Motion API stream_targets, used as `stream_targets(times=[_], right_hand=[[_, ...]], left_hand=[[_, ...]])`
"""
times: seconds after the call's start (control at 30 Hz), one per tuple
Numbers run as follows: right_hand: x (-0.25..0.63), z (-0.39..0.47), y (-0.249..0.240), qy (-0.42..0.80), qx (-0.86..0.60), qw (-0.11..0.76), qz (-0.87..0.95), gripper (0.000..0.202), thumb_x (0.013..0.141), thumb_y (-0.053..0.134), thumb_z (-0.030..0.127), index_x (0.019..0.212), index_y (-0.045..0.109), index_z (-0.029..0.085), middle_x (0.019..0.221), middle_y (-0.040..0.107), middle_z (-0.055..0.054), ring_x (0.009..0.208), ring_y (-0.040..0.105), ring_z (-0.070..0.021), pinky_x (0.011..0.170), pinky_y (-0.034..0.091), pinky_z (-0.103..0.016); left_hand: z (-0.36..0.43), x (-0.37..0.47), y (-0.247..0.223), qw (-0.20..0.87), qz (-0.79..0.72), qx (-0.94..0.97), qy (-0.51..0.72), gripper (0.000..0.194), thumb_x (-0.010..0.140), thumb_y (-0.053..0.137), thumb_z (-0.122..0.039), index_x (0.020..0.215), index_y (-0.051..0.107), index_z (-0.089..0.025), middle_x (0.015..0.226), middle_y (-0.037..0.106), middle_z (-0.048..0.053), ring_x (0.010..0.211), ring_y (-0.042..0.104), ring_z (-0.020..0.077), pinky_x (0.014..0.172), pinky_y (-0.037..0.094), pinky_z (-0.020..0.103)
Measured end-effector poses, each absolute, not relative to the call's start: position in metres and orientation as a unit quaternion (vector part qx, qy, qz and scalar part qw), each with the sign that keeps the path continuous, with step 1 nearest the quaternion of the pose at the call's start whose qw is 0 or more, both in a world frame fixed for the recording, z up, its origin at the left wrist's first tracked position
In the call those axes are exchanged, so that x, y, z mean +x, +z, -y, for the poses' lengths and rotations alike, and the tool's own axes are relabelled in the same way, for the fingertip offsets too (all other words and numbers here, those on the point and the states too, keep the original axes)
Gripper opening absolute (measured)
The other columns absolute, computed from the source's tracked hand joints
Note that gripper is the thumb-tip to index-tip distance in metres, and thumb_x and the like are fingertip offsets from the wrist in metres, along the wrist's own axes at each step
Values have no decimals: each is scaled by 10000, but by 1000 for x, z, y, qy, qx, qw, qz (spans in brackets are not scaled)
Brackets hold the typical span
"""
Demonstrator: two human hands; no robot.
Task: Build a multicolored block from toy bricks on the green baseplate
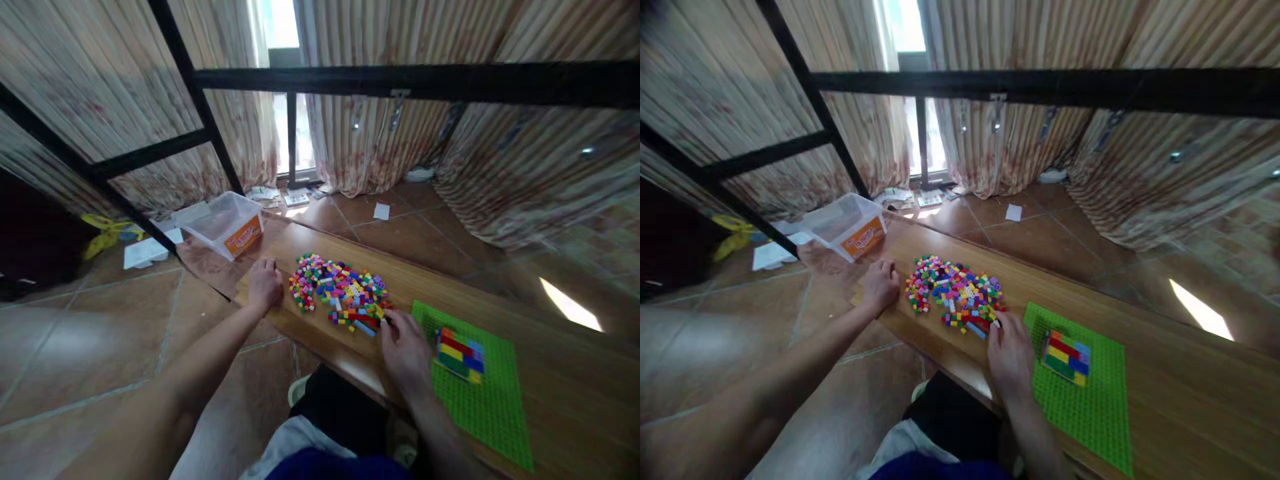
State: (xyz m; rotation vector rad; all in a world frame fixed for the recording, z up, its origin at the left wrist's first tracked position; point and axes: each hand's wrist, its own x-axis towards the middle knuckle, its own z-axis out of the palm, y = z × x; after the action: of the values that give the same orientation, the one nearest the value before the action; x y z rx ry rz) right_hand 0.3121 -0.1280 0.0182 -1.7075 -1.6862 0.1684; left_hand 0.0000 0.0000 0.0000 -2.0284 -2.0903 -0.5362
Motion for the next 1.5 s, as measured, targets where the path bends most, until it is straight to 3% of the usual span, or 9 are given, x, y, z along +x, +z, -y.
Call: stream_targets(times=[0.27, 0.47, 0.67, 0.83, 1.2, 1.5], right_hand=[[310, 98, 19, 37, -654, 332, 679, 289, 904, 447, 307, 1043, 646, 151, 1041, 664, -122, 992, 575, -245, 907, 443, -389], [289, 78, 11, -1, -622, 269, 736, 358, 921, 451, 340, 1169, 624, 149, 1225, 614, -135, 1124, 516, -269, 961, 398, -418], [273, 89, 1, -35, -595, 230, 769, 372, 944, 445, 374, 1243, 586, 203, 1290, 607, -96, 1220, 474, -282, 1047, 275, -511], [278, 102, 1, -36, -558, 232, 796, 307, 948, 454, 350, 1170, 628, 227, 1280, 626, -70, 1233, 475, -271, 1068, 223, -523], [314, 111, -1, -47, -561, 291, 773, 263, 937, 486, 346, 1009, 699, 208, 1160, 677, -75, 1162, 527, -253, 1017, 334, -464], [276, 92, 7, -23, -569, 301, 765, 252, 915, 510, 337, 1049, 692, 226, 1160, 643, -82, 1147, 499, -249, 996, 345, -444]], left_hand=[[3, 2, 4, 62, 711, -675, -186, 210, 841, 459, -159, 1005, 589, -170, 1064, 622, 118, 1037, 550, 271, 943, 429, 383], [4, 3, 5, 49, 715, -671, -191, 187, 843, 467, -152, 980, 590, -177, 1053, 616, 116, 1045, 544, 268, 934, 426, 381], [4, 3, 4, 49, 714, -672, -191, 180, 858, 459, -163, 978, 592, -162, 1044, 615, 124, 1021, 539, 262, 935, 423, 383], [4, 3, 4, 50, 713, -672, -194, 181, 853, 462, -160, 979, 592, -172, 1046, 614, 112, 1017, 539, 258, 944, 423, 383], [4, 4, 5, 48, 715, -669, -194, 209, 856, 457, -159, 1004, 603, -160, 1061, 622, 121, 1032, 541, 267, 951, 426, 379], [4, 4, 7, 41, 715, -672, -188, 191, 857, 455, -156, 983, 597, -166, 1062, 619, 121, 1040, 538, 266, 952, 425, 383]])
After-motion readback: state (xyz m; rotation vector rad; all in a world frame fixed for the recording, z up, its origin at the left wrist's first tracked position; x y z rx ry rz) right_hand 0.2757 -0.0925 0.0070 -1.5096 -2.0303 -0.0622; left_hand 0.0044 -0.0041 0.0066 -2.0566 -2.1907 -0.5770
